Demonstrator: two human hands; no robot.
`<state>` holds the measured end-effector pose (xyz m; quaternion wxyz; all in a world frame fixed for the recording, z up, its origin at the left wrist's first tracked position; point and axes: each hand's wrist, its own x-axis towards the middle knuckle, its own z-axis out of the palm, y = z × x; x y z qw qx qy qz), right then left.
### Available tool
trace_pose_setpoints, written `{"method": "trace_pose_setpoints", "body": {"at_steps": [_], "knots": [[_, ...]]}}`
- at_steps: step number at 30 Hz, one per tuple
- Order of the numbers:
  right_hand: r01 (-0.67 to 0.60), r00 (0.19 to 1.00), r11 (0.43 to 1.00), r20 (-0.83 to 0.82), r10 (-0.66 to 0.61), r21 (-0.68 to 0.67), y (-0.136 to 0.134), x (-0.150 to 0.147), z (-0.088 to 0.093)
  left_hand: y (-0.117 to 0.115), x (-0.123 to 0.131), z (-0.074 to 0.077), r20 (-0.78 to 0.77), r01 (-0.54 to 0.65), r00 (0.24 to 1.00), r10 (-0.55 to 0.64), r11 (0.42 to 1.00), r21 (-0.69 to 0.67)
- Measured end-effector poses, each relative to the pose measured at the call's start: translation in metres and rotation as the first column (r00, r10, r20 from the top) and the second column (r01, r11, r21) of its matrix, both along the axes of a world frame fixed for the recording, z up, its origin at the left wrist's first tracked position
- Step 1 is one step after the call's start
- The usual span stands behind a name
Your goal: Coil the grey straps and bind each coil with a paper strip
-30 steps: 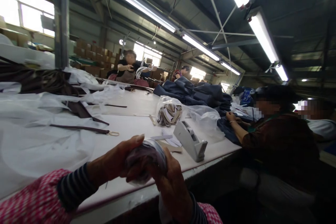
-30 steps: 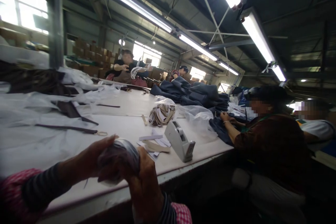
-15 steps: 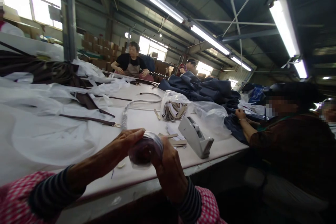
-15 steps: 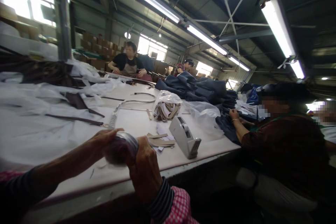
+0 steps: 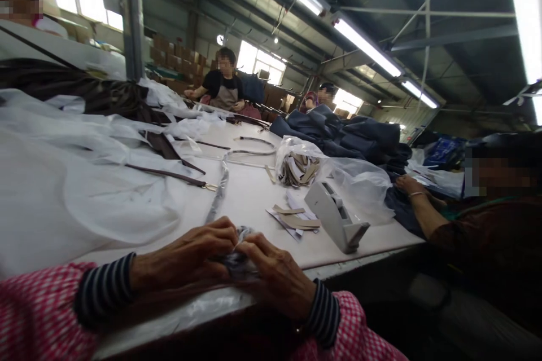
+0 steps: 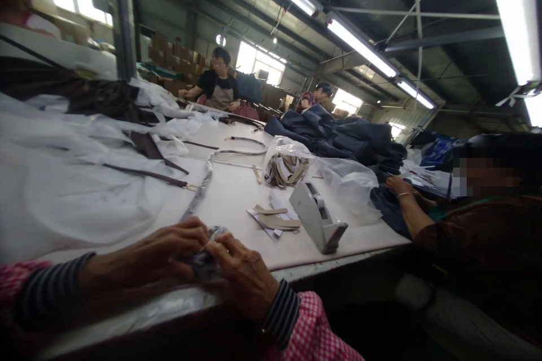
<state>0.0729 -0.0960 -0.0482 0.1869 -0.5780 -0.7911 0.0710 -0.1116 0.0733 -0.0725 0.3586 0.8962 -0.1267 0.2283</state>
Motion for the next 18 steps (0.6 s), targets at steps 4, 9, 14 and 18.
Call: {"method": "trace_pose_setpoints", "body": {"at_steps": [4, 9, 14, 18], "knots": [[-0.065, 0.992, 0.995, -0.113, 0.055, -0.08, -0.003, 0.017, 0.008, -0.001, 0.002, -0.005, 0.0, 0.022, 1.0, -0.022, 1.0, 0.004], [-0.105, 0.988, 0.993, -0.117, 0.098, -0.054, 0.014, 0.037, 0.013, -0.002, 0.005, 0.007, -0.036, -0.016, 0.999, 0.017, 1.0, 0.025], [-0.094, 0.995, 0.996, -0.034, 0.094, 0.009, 0.033, 0.049, 0.009, 0.007, 0.005, 0.024, -0.125, -0.006, 0.992, 0.025, 0.989, 0.149], [0.021, 0.999, 0.998, -0.03, -0.019, 0.064, 0.038, 0.039, -0.005, 0.007, 0.012, 0.03, -0.097, -0.123, 0.982, 0.16, 0.943, 0.311]]}}
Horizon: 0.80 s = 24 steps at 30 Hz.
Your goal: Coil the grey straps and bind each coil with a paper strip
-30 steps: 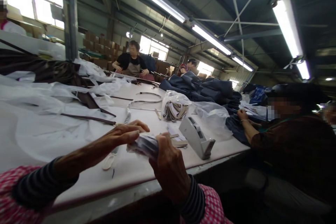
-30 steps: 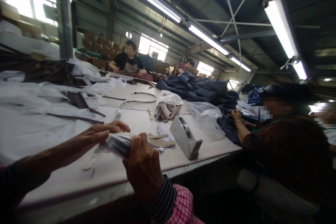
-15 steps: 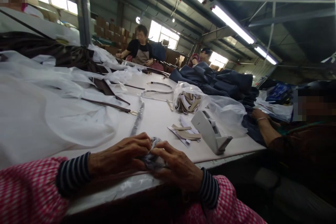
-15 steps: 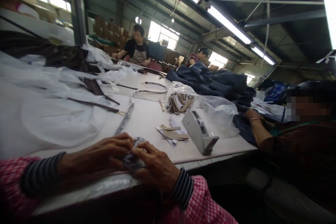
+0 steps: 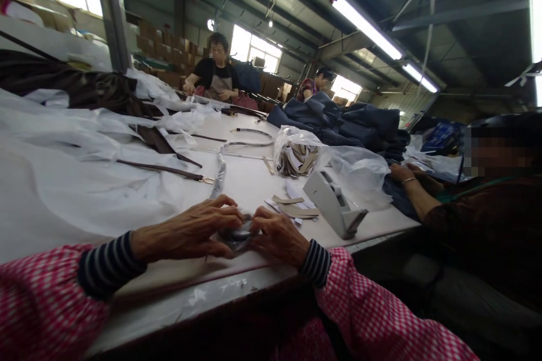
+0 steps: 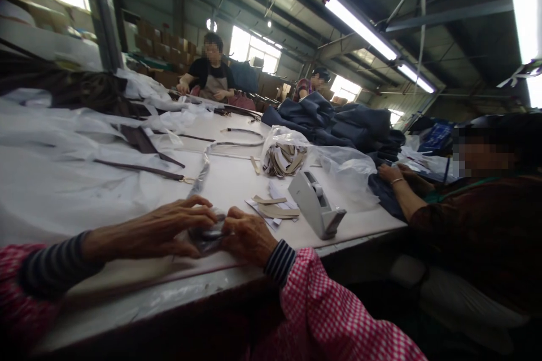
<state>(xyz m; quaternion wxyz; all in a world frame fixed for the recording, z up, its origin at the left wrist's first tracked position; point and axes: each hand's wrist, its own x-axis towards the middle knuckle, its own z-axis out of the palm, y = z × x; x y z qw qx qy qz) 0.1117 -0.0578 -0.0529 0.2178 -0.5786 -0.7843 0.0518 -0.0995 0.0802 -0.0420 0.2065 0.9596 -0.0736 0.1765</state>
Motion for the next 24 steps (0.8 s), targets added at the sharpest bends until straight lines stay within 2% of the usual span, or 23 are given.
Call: {"method": "trace_pose_setpoints", "body": {"at_steps": [4, 10, 14, 18, 22, 24], "knots": [[0.101, 0.994, 0.995, -0.039, -0.1, 0.014, -0.004, -0.006, -0.005, -0.013, 0.021, -0.01, 0.034, -0.144, 0.99, 0.14, 0.97, 0.194], [0.062, 0.996, 0.998, -0.067, -0.061, 0.013, -0.016, 0.019, -0.001, -0.01, 0.033, -0.018, 0.066, -0.047, 0.997, 0.04, 0.995, 0.093], [0.139, 0.988, 0.989, -0.071, -0.135, 0.057, -0.016, 0.02, -0.011, -0.004, 0.035, -0.023, 0.016, -0.107, 0.994, 0.106, 0.988, 0.113], [0.183, 0.979, 0.98, -0.106, -0.175, 0.074, -0.014, 0.014, -0.017, -0.004, 0.044, -0.039, 0.024, -0.206, 0.979, 0.204, 0.968, 0.145], [0.083, 0.975, 0.997, -0.21, -0.08, 0.008, -0.02, 0.03, -0.005, -0.003, 0.05, -0.052, 0.091, -0.196, 0.98, 0.178, 0.948, 0.252], [0.11, 0.975, 0.994, -0.192, -0.111, -0.013, -0.024, 0.047, 0.006, -0.003, 0.051, -0.055, 0.117, -0.186, 0.98, 0.159, 0.942, 0.28]]}}
